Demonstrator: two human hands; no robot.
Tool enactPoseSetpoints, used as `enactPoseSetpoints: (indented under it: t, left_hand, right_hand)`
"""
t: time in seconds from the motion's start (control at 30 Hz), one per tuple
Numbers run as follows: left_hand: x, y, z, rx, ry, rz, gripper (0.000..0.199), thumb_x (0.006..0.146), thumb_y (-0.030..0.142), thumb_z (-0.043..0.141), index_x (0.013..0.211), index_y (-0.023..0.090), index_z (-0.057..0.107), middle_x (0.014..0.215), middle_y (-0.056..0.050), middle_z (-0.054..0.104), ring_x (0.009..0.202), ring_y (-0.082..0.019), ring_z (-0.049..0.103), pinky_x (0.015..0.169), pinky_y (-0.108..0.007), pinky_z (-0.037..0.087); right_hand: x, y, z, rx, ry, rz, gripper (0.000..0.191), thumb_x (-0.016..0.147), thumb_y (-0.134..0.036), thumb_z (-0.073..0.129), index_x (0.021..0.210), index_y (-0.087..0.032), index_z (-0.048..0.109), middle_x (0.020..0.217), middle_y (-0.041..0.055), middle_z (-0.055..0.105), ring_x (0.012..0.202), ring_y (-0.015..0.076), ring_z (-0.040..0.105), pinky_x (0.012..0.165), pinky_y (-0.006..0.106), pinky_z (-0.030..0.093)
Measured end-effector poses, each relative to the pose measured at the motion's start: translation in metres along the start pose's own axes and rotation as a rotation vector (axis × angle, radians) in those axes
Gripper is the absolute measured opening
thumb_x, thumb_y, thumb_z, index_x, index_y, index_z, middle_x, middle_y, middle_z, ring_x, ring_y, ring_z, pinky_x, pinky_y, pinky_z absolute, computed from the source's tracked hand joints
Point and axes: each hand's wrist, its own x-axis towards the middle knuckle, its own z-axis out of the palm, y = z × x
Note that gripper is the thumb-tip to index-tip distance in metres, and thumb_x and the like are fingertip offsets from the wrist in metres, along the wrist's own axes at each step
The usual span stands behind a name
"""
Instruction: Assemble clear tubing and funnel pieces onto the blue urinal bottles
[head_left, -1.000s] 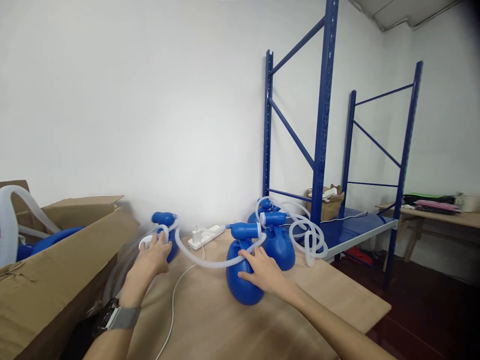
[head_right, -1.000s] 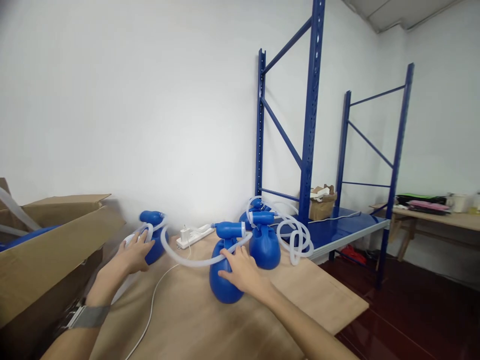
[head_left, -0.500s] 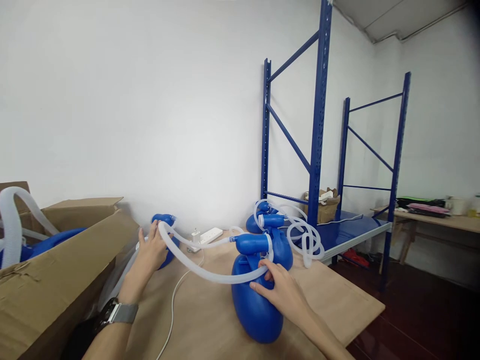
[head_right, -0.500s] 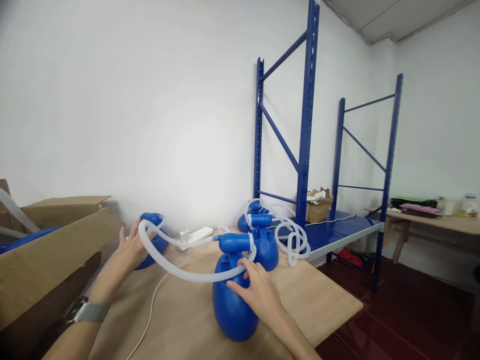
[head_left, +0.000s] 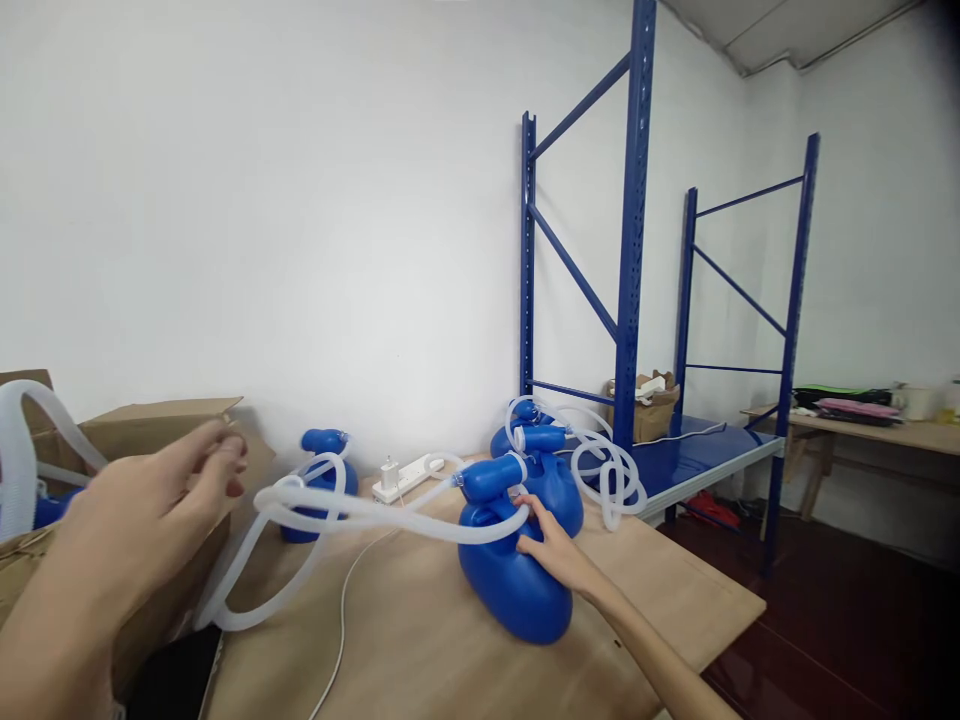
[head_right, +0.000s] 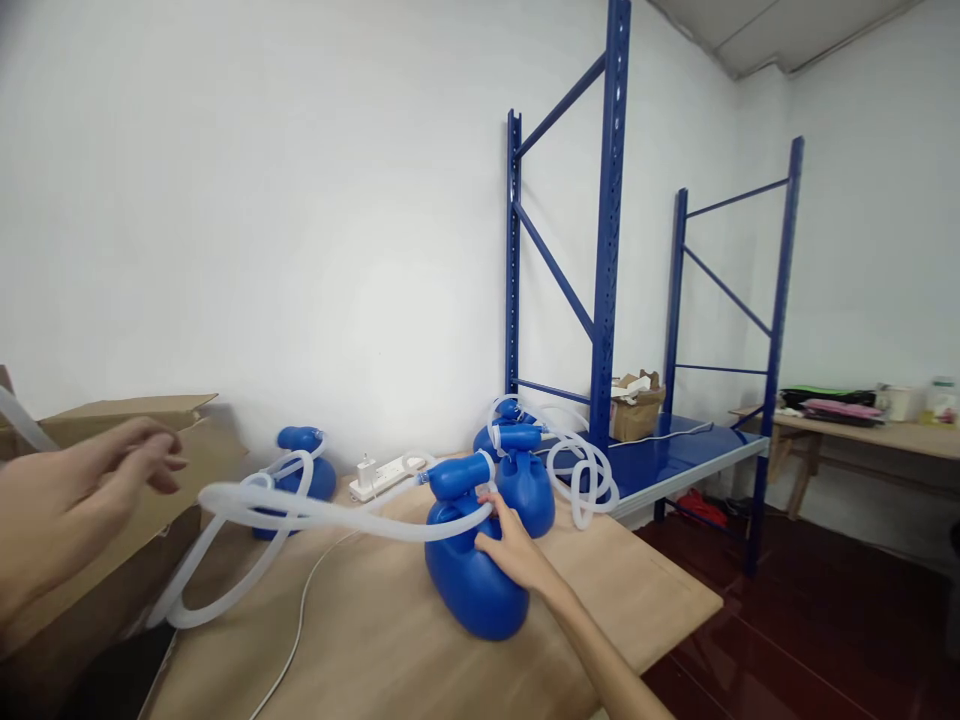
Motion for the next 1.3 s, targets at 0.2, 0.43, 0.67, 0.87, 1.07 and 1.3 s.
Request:
enactPoseSetpoints:
  t: [0.2, 0.43, 0.67, 0.87, 1.07, 1.3]
  left_hand:
    - [-0.026, 0.093, 0.014, -0.212, -0.329, 0.208, 0.039, 0.098, 0.055, 0.037, 0.099, 0.03, 0.067, 0.083, 0.002, 0.076, 0.075, -0.021, 0.072, 0.063, -0.03, 0.053]
    - [-0.019, 0.088, 0.102, 0.08, -0.926, 0.209, 0.078, 0.09, 0.041, 0.061, 0.158, 0.017, 0.032, 0.163, -0.017, 0.034, 0.144, -0.035, 0.044, 0.109, -0.047, 0.045]
    - [-0.02, 0.098, 0.146, 0.264, -0.624, 0.549, 0.03, 0.1, 0.032, 0.054, 0.126, 0.018, 0.06, 0.113, -0.014, 0.072, 0.1, -0.032, 0.072, 0.078, -0.04, 0.056]
    - [-0.023, 0.08, 0.172, 0.42, -0.467, 0.68, 0.024, 0.106, 0.029, 0.042, 0.119, 0.019, 0.058, 0.102, -0.01, 0.069, 0.089, -0.028, 0.071, 0.063, -0.032, 0.052]
    - [-0.024, 0.07, 0.176, 0.388, -0.403, 0.673, 0.024, 0.106, 0.032, 0.041, 0.112, 0.022, 0.061, 0.105, -0.01, 0.066, 0.092, -0.025, 0.066, 0.06, -0.028, 0.048]
    - [-0.02, 0.066, 0.177, 0.374, -0.43, 0.709, 0.03, 0.107, 0.024, 0.034, 0.103, 0.019, 0.064, 0.1, -0.01, 0.068, 0.092, -0.023, 0.065, 0.067, -0.029, 0.05]
  right_hand:
    - [0.018, -0.006, 0.0, 0.233, -0.287, -0.076, 0.045, 0.067, -0.018, 0.056, 0.112, -0.025, 0.054, 0.097, 0.0022, 0.064, 0.099, 0.0246, 0.059, 0.09, 0.037, 0.046]
    - [0.037, -0.007, -0.006, 0.442, -0.507, -0.067, 0.031, 0.065, -0.034, 0.074, 0.084, -0.023, 0.052, 0.077, -0.0029, 0.05, 0.076, 0.0182, 0.049, 0.077, 0.032, 0.041]
    - [0.041, -0.006, 0.031, 0.365, -0.213, -0.015, 0.049, 0.081, -0.069, 0.061, 0.071, -0.024, 0.043, 0.068, -0.0036, 0.036, 0.068, 0.0168, 0.036, 0.068, 0.031, 0.034]
    - [0.035, -0.002, 0.038, 0.327, -0.172, -0.097, 0.034, 0.082, -0.055, 0.065, 0.085, -0.022, 0.055, 0.08, -0.0023, 0.05, 0.075, 0.0173, 0.046, 0.074, 0.03, 0.038]
    - [0.023, -0.012, 0.038, 0.349, -0.126, -0.112, 0.028, 0.083, -0.049, 0.063, 0.091, -0.023, 0.059, 0.104, 0.0028, 0.061, 0.094, 0.0233, 0.055, 0.088, 0.034, 0.042]
    - [0.017, -0.011, 0.044, 0.345, -0.091, -0.109, 0.023, 0.085, -0.046, 0.06, 0.091, -0.023, 0.059, 0.096, 0.0012, 0.06, 0.089, 0.0218, 0.053, 0.086, 0.033, 0.041]
